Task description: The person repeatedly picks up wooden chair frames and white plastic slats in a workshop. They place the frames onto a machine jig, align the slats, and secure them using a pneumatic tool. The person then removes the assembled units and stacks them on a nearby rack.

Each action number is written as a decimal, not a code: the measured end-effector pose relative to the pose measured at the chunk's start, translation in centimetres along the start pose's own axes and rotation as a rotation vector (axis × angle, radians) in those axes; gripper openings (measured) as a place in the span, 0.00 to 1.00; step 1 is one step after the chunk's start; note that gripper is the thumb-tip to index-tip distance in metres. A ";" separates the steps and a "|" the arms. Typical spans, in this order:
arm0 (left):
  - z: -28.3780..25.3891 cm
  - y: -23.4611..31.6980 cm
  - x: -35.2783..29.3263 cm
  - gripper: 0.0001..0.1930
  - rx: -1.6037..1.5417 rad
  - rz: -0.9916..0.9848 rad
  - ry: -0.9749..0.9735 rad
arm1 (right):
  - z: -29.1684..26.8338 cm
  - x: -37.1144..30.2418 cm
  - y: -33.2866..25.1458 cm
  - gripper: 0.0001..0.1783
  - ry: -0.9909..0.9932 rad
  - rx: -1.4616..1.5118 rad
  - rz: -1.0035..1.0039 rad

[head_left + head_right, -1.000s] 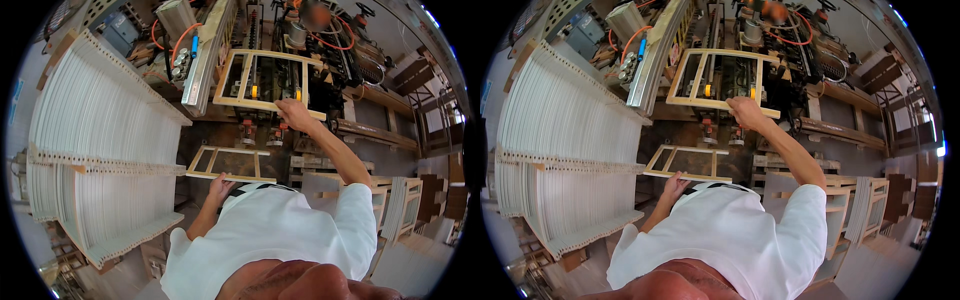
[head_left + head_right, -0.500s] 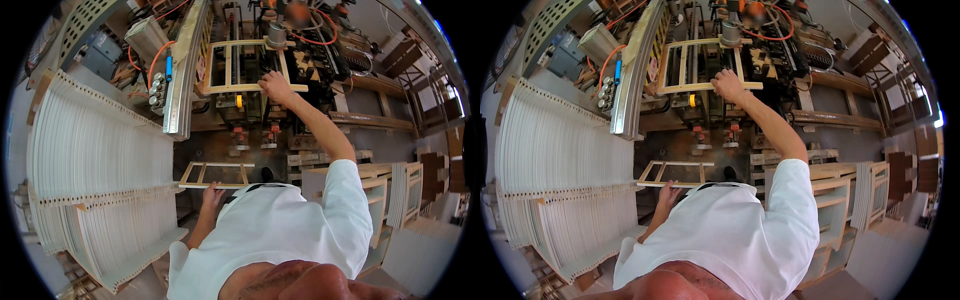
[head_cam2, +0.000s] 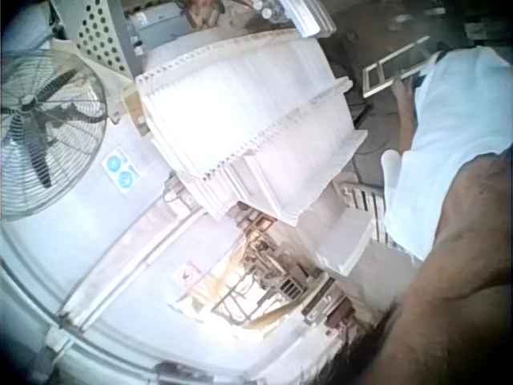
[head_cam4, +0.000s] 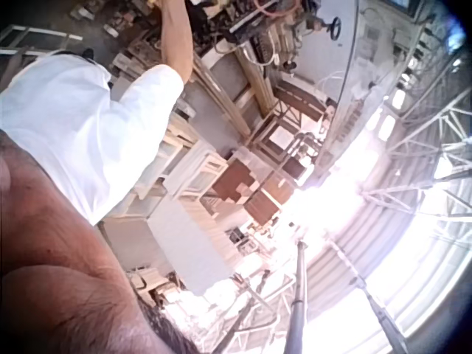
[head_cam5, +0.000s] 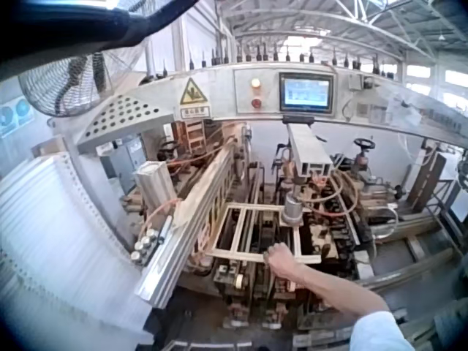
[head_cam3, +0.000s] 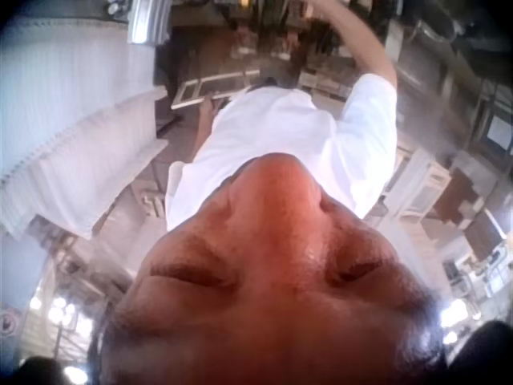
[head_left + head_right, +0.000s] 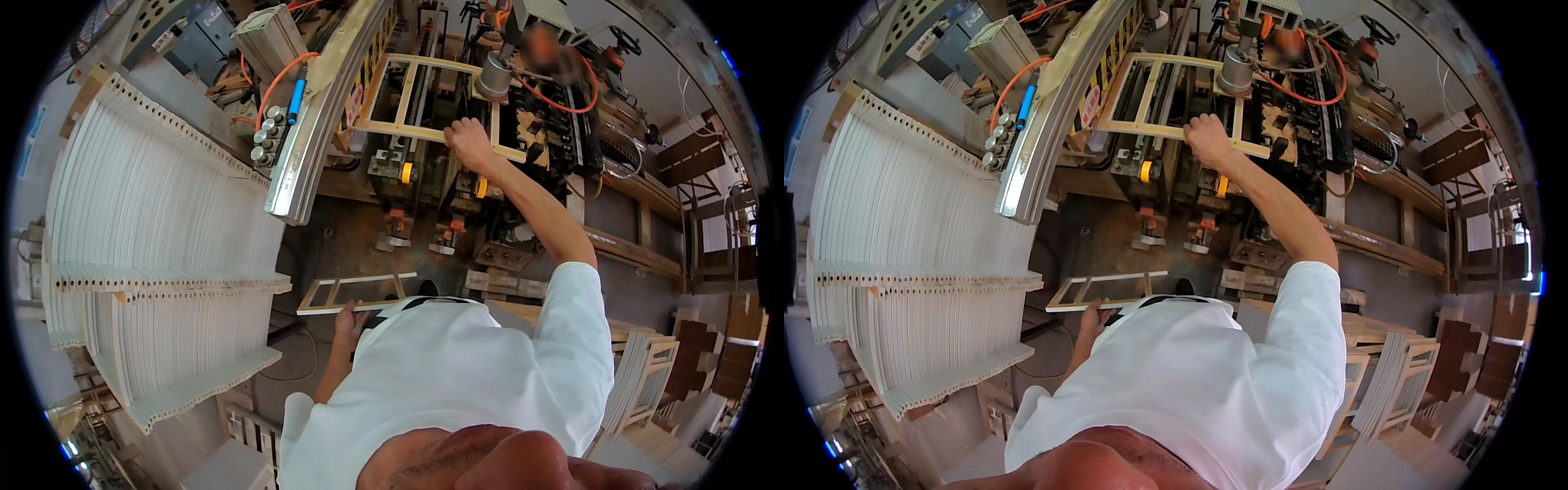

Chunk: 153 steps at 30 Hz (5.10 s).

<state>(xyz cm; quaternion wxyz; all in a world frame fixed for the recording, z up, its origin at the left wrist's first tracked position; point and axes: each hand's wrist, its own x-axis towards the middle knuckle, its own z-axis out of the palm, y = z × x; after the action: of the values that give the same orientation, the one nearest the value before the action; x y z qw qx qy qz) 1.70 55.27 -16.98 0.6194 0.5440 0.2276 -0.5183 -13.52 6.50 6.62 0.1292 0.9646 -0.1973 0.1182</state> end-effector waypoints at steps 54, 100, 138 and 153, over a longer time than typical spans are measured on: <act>8.8 0.1 -15.2 0.14 0.116 0.619 0.139 | 0.2 10.8 6.6 0.06 -0.250 -0.301 0.115; -30.5 48.9 -38.4 0.28 0.264 1.433 0.640 | -10.1 -14.1 -24.9 0.09 0.089 0.750 0.367; -1.6 -9.3 -2.4 0.13 1.565 0.675 0.112 | -27.3 -59.5 -26.0 0.25 0.036 0.614 1.512; 4.0 -6.4 -9.4 0.12 1.039 0.740 -0.093 | -25.3 -44.6 -13.2 0.24 0.184 0.696 0.979</act>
<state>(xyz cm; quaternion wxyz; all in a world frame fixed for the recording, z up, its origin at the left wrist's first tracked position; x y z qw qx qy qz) -8.46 56.16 -10.58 0.4222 0.7928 -0.2832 -0.3362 -52.49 41.33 15.24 -0.2469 0.7331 -0.5559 0.3043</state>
